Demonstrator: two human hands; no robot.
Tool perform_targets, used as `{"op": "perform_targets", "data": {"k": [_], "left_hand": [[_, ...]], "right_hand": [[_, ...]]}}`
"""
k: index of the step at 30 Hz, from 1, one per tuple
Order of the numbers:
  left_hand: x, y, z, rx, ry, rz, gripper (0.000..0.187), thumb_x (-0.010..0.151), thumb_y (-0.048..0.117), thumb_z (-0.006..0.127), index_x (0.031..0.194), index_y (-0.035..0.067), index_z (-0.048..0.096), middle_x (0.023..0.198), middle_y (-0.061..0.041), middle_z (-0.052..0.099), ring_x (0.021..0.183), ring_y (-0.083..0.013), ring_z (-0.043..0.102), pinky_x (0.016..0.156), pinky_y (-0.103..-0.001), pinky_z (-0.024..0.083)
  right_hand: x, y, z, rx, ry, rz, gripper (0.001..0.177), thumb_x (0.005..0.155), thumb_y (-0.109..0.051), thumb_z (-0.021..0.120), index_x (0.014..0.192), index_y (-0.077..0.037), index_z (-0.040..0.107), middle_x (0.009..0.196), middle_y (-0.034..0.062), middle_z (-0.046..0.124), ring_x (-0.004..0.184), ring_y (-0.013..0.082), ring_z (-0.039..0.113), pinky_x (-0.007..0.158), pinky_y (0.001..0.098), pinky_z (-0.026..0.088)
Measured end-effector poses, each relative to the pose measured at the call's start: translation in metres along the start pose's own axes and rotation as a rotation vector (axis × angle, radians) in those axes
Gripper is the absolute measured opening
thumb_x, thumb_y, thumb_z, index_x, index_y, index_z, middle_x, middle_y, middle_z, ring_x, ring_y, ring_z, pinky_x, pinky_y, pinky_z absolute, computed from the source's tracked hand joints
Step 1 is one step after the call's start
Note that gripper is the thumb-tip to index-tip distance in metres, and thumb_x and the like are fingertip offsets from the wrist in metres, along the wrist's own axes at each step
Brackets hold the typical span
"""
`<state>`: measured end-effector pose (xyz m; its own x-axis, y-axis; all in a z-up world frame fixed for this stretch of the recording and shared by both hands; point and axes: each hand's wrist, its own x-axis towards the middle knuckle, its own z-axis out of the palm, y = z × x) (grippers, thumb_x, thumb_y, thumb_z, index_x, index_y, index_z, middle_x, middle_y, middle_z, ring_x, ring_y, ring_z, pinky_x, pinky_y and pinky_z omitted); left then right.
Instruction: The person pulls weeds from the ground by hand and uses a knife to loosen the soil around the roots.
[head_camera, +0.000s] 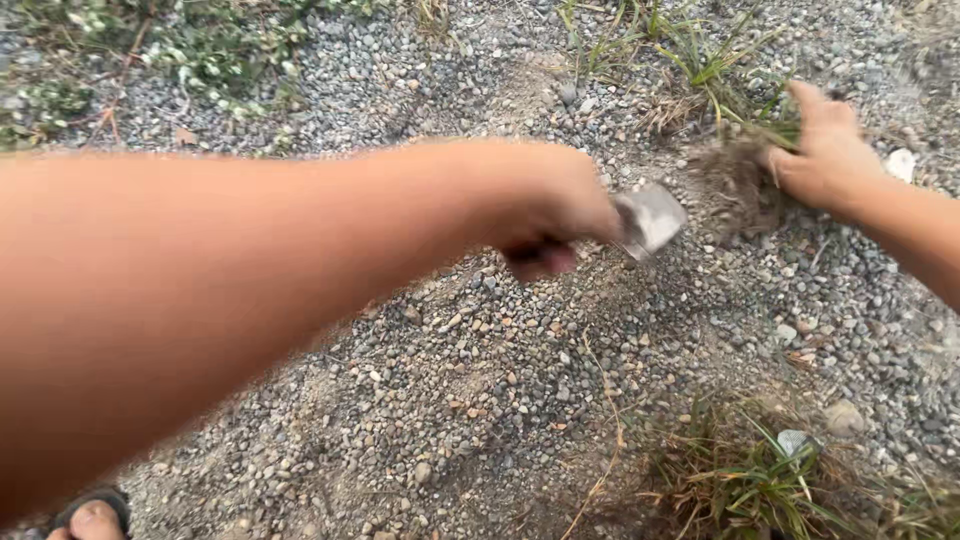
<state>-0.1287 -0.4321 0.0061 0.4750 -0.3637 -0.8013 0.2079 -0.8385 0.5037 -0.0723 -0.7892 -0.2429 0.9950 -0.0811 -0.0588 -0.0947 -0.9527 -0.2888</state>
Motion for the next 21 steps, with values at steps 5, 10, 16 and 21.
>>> {"op": "perform_targets", "data": {"k": [5,10,16,21], "left_hand": [[0.048,-0.061,0.033,0.315,0.208,0.058,0.043,0.093,0.037,0.067,0.091,-0.006,0.073,0.075,-0.020,0.072,0.064,-0.0280,0.071,0.063,-0.043,0.059],[0.052,-0.113,0.062,0.206,0.249,0.112,0.036,0.093,0.037,0.063,0.105,0.002,0.068,0.083,-0.022,0.075,0.075,-0.0342,0.079,0.074,-0.046,0.062],[0.048,-0.141,0.099,0.243,0.458,0.193,0.038,0.096,0.038,0.065,0.114,0.006,0.058,0.092,-0.025,0.072,0.088,-0.0440,0.070,0.080,-0.056,0.054],[0.008,-0.113,0.075,0.468,0.449,0.096,0.039,0.096,0.039,0.065,0.117,0.007,0.056,0.091,-0.021,0.072,0.088,-0.0429,0.072,0.081,-0.055,0.058]], "right_hand": [[-0.002,-0.004,0.018,0.117,0.026,-0.088,0.058,0.094,-0.024,0.065,0.152,-0.019,0.058,0.136,0.0303,0.048,0.112,0.0511,0.057,0.099,0.0527,0.048],[0.015,0.011,0.047,0.112,0.251,-0.214,0.027,0.101,-0.014,0.058,0.123,0.001,0.062,0.115,0.0304,0.064,0.110,0.0493,0.060,0.096,0.0565,0.047],[0.023,-0.001,0.045,0.225,0.117,0.022,0.025,0.105,-0.014,0.049,0.118,0.005,0.058,0.098,0.0342,0.063,0.092,0.0501,0.061,0.083,0.0569,0.047],[-0.026,0.009,0.025,0.437,0.151,-0.099,0.025,0.110,-0.018,0.052,0.121,0.002,0.063,0.105,0.0243,0.067,0.092,0.0378,0.064,0.079,0.0481,0.050]]}}
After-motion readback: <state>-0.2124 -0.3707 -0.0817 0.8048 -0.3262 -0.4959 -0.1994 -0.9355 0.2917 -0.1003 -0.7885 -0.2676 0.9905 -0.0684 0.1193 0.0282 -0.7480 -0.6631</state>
